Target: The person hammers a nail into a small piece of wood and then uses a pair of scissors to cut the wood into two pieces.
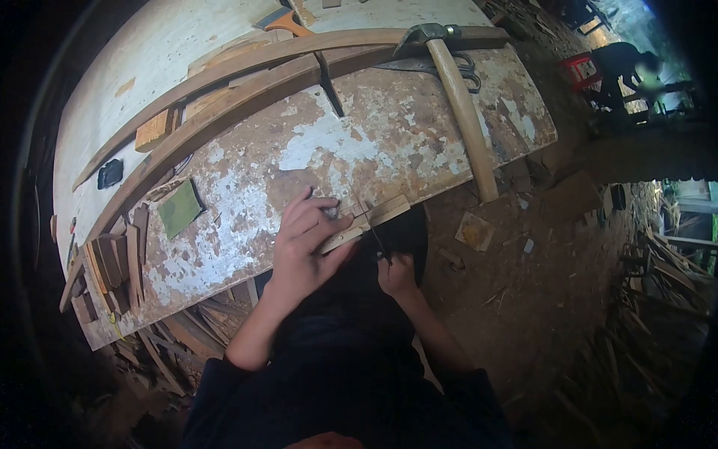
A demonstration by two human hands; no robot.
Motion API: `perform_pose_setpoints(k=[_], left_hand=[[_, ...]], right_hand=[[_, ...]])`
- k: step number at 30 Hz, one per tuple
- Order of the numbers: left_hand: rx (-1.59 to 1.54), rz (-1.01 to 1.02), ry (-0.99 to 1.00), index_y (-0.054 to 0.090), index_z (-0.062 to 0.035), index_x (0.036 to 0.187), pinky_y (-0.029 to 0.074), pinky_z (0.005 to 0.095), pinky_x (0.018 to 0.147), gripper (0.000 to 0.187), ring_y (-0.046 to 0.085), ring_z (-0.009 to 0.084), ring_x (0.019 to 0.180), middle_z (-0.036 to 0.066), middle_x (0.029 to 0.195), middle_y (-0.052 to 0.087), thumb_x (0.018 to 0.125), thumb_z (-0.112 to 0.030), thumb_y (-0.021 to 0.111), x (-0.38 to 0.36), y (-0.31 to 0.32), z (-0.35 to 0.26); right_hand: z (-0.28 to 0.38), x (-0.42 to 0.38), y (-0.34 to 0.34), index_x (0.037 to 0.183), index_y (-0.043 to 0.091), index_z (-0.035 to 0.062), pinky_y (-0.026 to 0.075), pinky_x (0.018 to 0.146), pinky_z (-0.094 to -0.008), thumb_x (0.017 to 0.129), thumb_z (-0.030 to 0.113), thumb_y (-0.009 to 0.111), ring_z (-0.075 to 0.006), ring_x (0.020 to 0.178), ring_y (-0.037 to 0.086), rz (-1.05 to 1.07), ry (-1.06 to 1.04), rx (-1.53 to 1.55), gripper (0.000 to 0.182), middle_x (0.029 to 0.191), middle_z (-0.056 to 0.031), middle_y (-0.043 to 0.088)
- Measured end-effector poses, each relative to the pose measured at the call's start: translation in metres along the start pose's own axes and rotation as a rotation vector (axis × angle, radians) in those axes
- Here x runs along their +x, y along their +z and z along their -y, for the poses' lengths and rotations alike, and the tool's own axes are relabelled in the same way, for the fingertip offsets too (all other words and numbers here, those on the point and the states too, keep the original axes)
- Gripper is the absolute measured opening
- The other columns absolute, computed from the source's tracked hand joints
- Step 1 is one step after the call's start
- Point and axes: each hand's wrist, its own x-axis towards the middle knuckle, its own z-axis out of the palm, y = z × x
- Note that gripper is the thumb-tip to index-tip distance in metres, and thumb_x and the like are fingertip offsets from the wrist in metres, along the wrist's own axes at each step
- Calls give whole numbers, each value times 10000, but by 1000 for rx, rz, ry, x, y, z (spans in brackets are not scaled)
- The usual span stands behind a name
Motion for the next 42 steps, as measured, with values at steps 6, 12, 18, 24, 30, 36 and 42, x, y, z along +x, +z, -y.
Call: perform_pose_setpoints(k=[6, 12, 18, 24, 30, 36, 42], left_hand=[[2, -11, -10, 841, -52, 1109, 483, 573, 1199, 356, 725, 303, 1150, 71, 885, 677, 762, -57, 920, -3, 0, -3], [2, -15, 3, 841, -45, 1066, 503, 574, 1167, 350, 743, 317, 1134, 80, 883, 685, 733, -86, 942, -1, 1, 2], [14, -7, 11, 841, -45, 1071, 516, 559, 1143, 337, 743, 312, 1122, 77, 876, 680, 752, -96, 937, -3, 0, -1], [12, -37, 8, 832, -40, 1077, 518, 532, 1136, 324, 724, 304, 1100, 89, 921, 694, 765, -77, 913, -2, -3, -3], [8, -49, 8, 847, -53, 1071, 523, 542, 1117, 307, 746, 310, 1093, 80, 861, 682, 784, -118, 933, -4, -1, -1], [6, -34, 25, 847, -50, 1065, 522, 533, 1121, 304, 741, 313, 1109, 86, 855, 680, 781, -117, 930, -5, 0, 2], [-14, -28, 9, 849, -51, 1050, 518, 540, 1129, 283, 740, 309, 1115, 85, 849, 678, 782, -100, 924, -4, -2, 0]], right_hand=[[14, 4, 2, 946, 695, -38, 558, 643, -523, 966, 41, 666, -480, 699, 711, 3, 96, 13, 87, 771, -236, 698], [-14, 3, 10, 975, 698, -47, 547, 645, -535, 968, 50, 663, -501, 704, 697, 6, 91, 56, 103, 775, -247, 694], [-21, -10, 14, 938, 702, -44, 543, 657, -541, 976, 68, 678, -498, 701, 693, 14, 69, 35, 121, 750, -246, 680], [2, 11, 7, 915, 691, -42, 533, 633, -549, 988, 65, 669, -495, 675, 683, -7, 26, -17, 131, 726, -239, 668], [15, 27, -9, 919, 695, -48, 529, 660, -568, 1000, 91, 671, -518, 712, 680, 104, 190, 52, 162, 740, -258, 671], [-27, -17, 15, 904, 703, -41, 527, 644, -558, 1022, 97, 648, -519, 726, 681, 3, 112, 9, 190, 744, -259, 671], [-10, -6, 13, 885, 688, -29, 537, 643, -550, 1015, 107, 655, -513, 726, 697, 33, 138, 44, 191, 762, -257, 686]])
